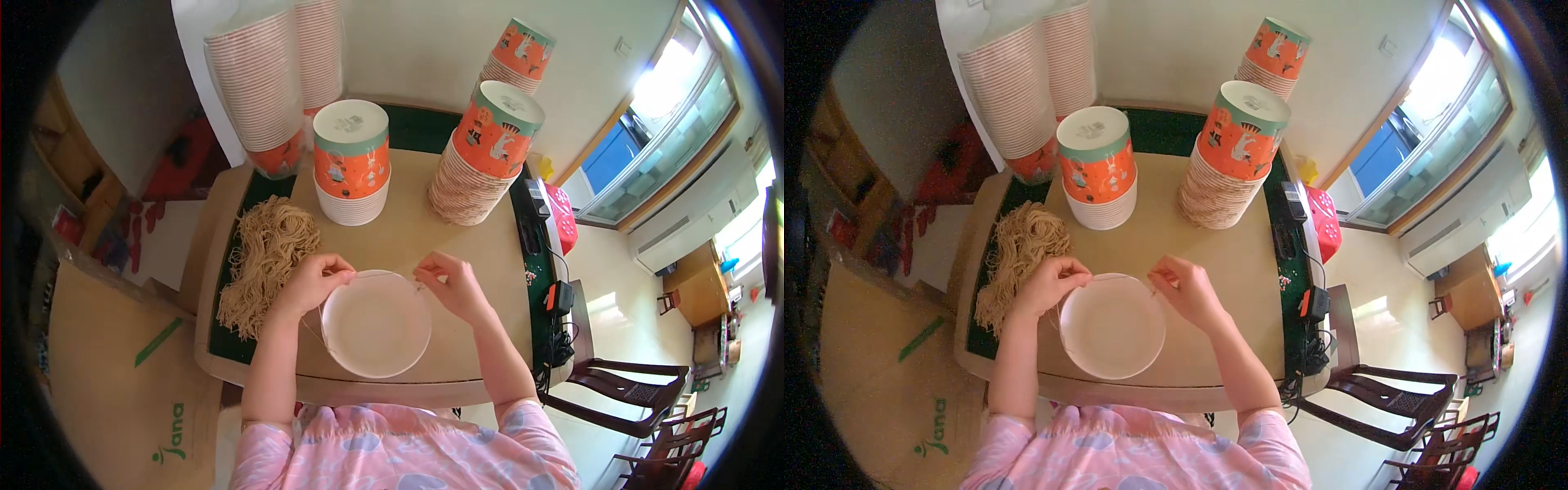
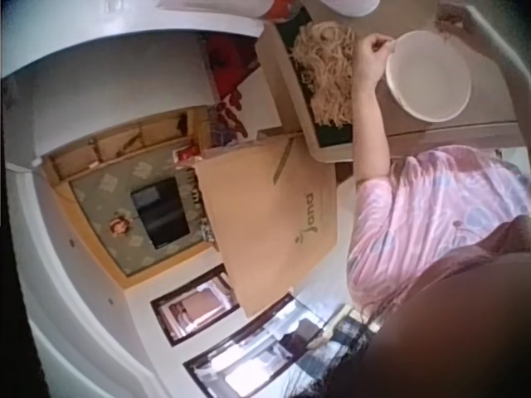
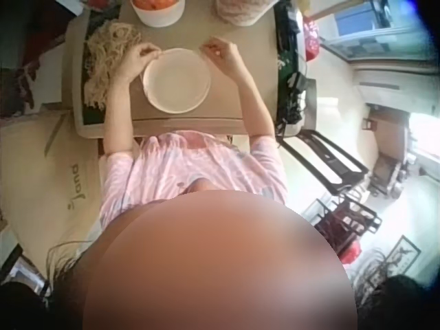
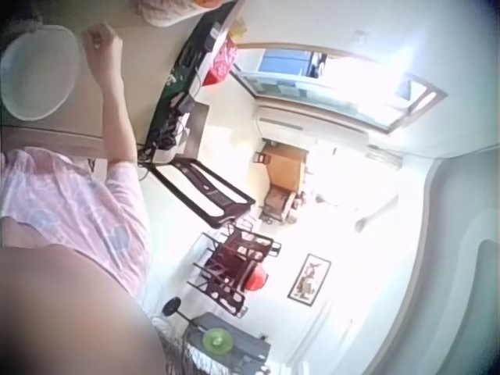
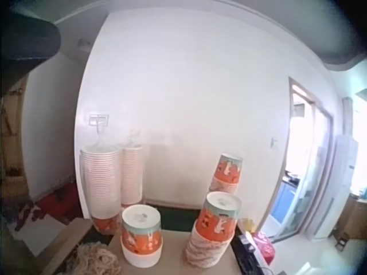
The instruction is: Tying thin elastic strings through pre-punched holes in paper bowls as part of a manufacturing packaging process.
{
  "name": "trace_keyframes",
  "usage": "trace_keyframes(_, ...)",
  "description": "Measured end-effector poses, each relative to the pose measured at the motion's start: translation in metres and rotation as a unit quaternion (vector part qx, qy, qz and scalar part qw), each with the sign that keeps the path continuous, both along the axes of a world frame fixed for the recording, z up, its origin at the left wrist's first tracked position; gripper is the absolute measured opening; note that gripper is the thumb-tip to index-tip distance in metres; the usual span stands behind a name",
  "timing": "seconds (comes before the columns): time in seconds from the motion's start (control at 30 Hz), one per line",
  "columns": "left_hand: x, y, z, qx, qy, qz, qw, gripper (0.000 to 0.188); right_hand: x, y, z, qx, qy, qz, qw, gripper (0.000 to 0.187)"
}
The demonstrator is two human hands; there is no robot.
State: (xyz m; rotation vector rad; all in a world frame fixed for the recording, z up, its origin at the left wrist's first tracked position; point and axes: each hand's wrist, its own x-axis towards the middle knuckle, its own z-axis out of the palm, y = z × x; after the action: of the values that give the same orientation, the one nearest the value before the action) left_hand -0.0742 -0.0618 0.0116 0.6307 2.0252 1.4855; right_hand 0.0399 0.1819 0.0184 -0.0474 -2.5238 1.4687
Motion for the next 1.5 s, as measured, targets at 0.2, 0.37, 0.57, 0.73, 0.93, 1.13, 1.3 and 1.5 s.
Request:
trace_keyframes(0.2,-0.001,0.002,-0.022,0.135,-0.263,0.04,0.954,0.014,-0.022,-0.003,0.004,-0.001,-0.104,0.016,0.994,0.009)
trace_keyframes(0.37,0.006,-0.003,-0.063,0.133,-0.31,0.066,0.939,0.018,-0.04,0.015,-0.039,0.125,-0.206,0.096,0.966,0.009)
trace_keyframes(0.57,0.029,-0.001,-0.031,0.097,-0.035,-0.012,0.995,0.017,-0.032,0.033,-0.075,-0.008,-0.278,0.181,0.943,0.021)
trace_keyframes(0.73,0.045,0.011,0.008,0.1,0.244,0.039,0.964,0.009,-0.018,0.03,-0.057,-0.284,-0.171,0.167,0.928,0.036)
trace_keyframes(0.93,0.047,0.02,0.037,0.177,0.385,0.019,0.906,0.033,-0.02,0.051,0.017,-0.224,-0.018,0.102,0.969,0.039)
trace_keyframes(1.13,0.034,0.035,0.08,0.206,0.504,0.122,0.83,0.038,-0.039,0.081,0.161,0.147,0.337,-0.196,0.909,0.017)
trace_keyframes(1.3,0.038,0.028,0.037,0.178,0.429,0.109,0.879,0.029,-0.076,0.115,0.257,0.511,0.522,-0.217,0.648,0.022)
trace_keyframes(1.5,0.055,0.019,-0.026,0.126,0.342,0.102,0.926,0.017,-0.127,0.159,0.199,0.568,0.396,-0.14,0.708,0.016)
